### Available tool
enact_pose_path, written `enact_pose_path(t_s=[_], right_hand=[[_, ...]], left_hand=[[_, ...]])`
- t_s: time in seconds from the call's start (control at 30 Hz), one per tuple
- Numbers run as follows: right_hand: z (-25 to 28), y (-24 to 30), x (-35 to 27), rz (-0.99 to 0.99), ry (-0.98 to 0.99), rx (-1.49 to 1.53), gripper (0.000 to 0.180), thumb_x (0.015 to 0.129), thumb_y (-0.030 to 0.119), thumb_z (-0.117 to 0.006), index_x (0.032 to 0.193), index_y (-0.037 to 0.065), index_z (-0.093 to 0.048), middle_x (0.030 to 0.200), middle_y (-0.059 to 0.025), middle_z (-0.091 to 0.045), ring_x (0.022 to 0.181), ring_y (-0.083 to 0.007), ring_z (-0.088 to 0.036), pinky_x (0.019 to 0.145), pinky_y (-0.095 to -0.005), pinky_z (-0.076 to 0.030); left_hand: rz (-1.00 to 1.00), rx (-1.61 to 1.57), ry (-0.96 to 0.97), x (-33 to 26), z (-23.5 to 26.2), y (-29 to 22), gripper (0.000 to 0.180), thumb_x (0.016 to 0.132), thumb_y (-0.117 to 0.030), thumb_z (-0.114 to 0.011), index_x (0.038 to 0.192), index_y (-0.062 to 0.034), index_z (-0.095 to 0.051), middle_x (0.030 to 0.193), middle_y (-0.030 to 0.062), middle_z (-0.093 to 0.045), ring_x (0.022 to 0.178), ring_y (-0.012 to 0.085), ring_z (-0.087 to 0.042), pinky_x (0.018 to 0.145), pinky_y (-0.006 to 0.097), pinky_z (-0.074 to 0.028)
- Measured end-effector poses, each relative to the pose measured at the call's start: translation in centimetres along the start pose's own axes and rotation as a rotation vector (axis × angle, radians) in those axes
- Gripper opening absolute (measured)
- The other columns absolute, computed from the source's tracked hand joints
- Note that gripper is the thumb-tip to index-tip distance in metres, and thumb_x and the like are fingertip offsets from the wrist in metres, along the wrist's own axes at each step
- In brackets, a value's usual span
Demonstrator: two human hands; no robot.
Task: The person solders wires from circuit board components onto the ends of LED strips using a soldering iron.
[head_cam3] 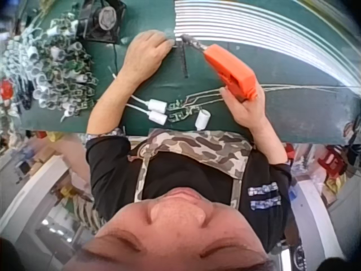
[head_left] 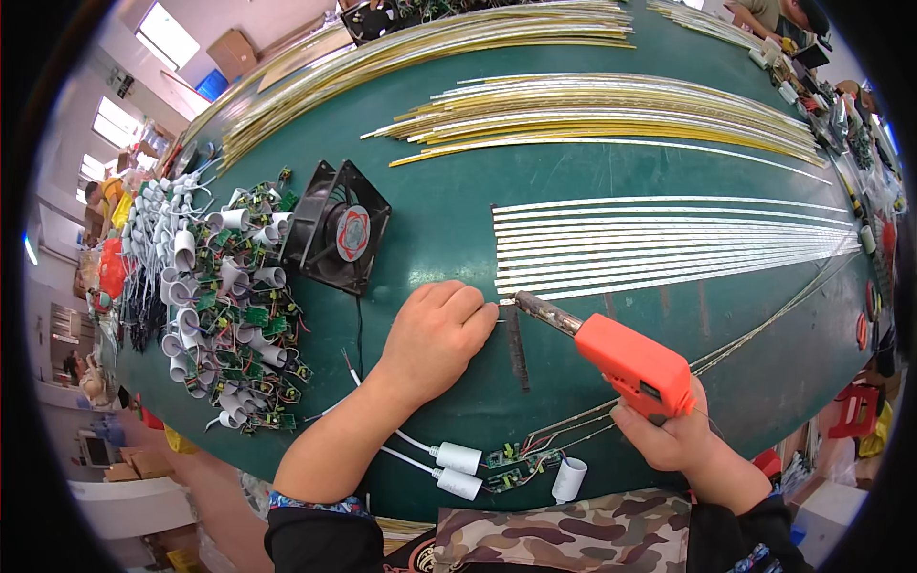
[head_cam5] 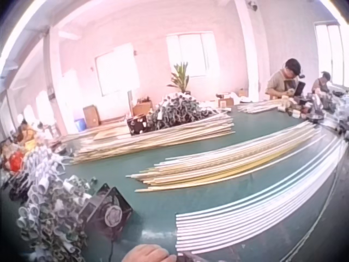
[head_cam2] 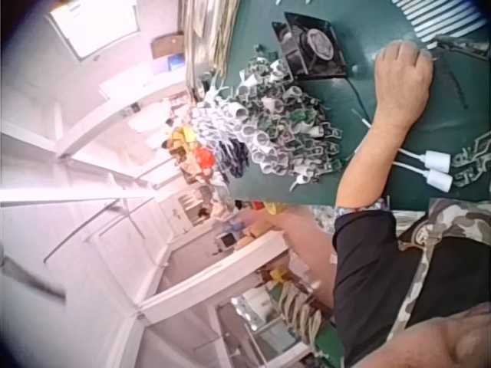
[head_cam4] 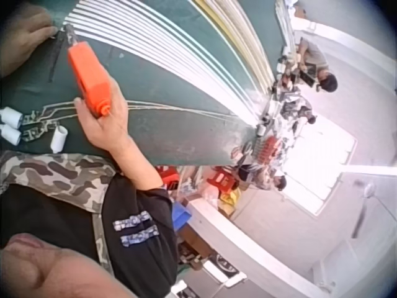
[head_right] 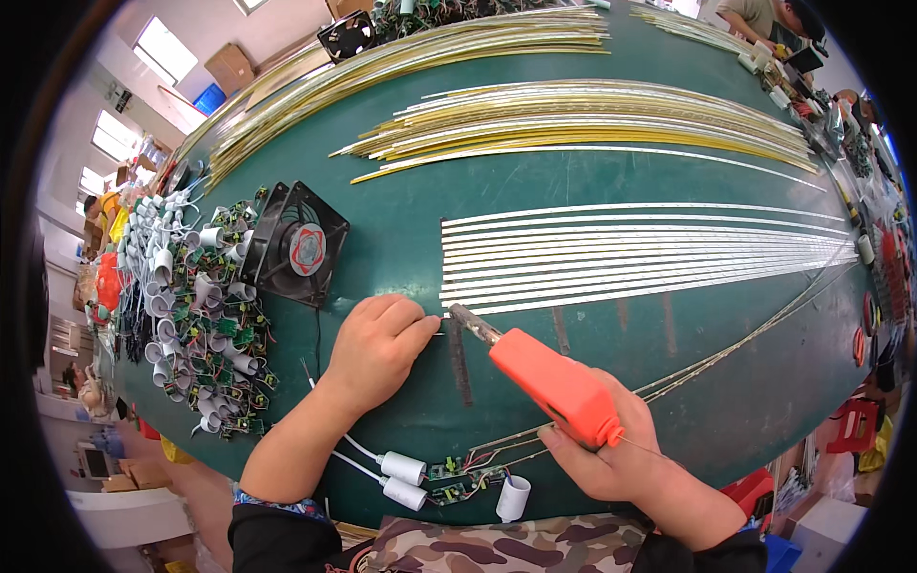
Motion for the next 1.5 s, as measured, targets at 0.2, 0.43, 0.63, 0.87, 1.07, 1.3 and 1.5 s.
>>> enact_pose_path(t_s=[0.2, 0.43, 0.63, 0.87, 1.07, 1.3, 1.5], right_hand=[[0.0, -0.3, -0.4, -0.045, -0.019, 0.073, 0.054, 0.081, 0.005, -0.076, 0.130, -0.001, -0.055, 0.104, -0.0111, -0.065, 0.077, -0.0179, -0.064, 0.071, -0.0311, -0.052], [0.5, 0.0, -0.3, -0.018, -0.042, 0.099, 0.053, 0.081, 0.006, -0.076, 0.129, -0.001, -0.055, 0.098, -0.0094, -0.065, 0.076, -0.0179, -0.063, 0.070, -0.0308, -0.052], [0.8, -0.3, -0.5, -0.038, -0.058, 0.119, 0.052, 0.081, 0.007, -0.076, 0.128, -0.001, -0.055, 0.095, -0.0088, -0.065, 0.074, -0.0185, -0.062, 0.069, -0.0316, -0.051], [0.8, 0.0, -0.1, -0.042, -0.039, 0.086, 0.049, 0.082, 0.009, -0.075, 0.126, -0.001, -0.056, 0.090, -0.0091, -0.065, 0.073, -0.0215, -0.062, 0.068, -0.0330, -0.050], [0.4, 0.3, 0.4, -0.076, -0.023, 0.087, 0.049, 0.082, 0.009, -0.075, 0.125, -0.001, -0.056, 0.093, -0.0104, -0.066, 0.075, -0.0238, -0.063, 0.070, -0.0341, -0.051], [0.1, 0.1, 1.2, -0.005, -0.004, 0.033, 0.050, 0.082, 0.009, -0.076, 0.126, -0.002, -0.056, 0.100, -0.0128, -0.066, 0.076, -0.0243, -0.065, 0.071, -0.0346, -0.052], [0.3, 0.6, 1.4, -0.057, 0.051, 0.013, 0.052, 0.082, 0.010, -0.076, 0.129, -0.002, -0.055, 0.099, -0.0120, -0.066, 0.075, -0.0233, -0.065, 0.069, -0.0337, -0.052]], left_hand=[[0.005, -0.034, -0.032, 0.1, -0.1, 0.2, 0.021, 0.075, -0.003, -0.070, 0.096, -0.0050, -0.070, 0.088, 0.0058, -0.063, 0.085, 0.0269, -0.065, 0.075, 0.039, -0.054], [0.168, -0.209, 0.009, -0.1, 0.8, 0.9, 0.023, 0.077, -0.002, -0.079, 0.097, -0.0043, -0.068, 0.090, 0.0104, -0.068, 0.077, 0.0295, -0.068, 0.066, 0.036, -0.056], [0.238, -0.285, 0.013, -0.1, 0.9, 1.2, 0.018, 0.078, -0.001, -0.078, 0.091, -0.0027, -0.066, 0.090, 0.0120, -0.069, 0.077, 0.0296, -0.069, 0.068, 0.035, -0.056], [0.137, -0.217, 0.041, 0.4, 0.8, 0.9, 0.016, 0.080, -0.001, -0.072, 0.095, -0.0057, -0.069, 0.090, 0.0090, -0.068, 0.080, 0.0290, -0.068, 0.068, 0.037, -0.056], [0.043, -0.136, -0.008, 0.4, 0.3, 0.8, 0.023, 0.072, 0.001, -0.069, 0.093, -0.0076, -0.070, 0.088, 0.0061, -0.066, 0.081, 0.0275, -0.067, 0.066, 0.039, -0.055], [0.042, -0.101, 0.001, 0.8, 0.0, 0.8, 0.022, 0.071, 0.001, -0.069, 0.091, -0.0074, -0.070, 0.087, 0.0040, -0.065, 0.081, 0.0259, -0.067, 0.067, 0.038, -0.054], [0.036, -0.084, 0.017, 1.0, 0.0, 0.8, 0.022, 0.070, 0.000, -0.068, 0.091, -0.0074, -0.070, 0.086, 0.0037, -0.065, 0.081, 0.0252, -0.067, 0.068, 0.038, -0.055]])
Point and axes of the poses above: each hand's wrist, its own x-axis towards the middle knuckle, its own z-axis out of the back of the hand, y = z × x, the point moved 2 cm from there along x, towards the middle knuckle
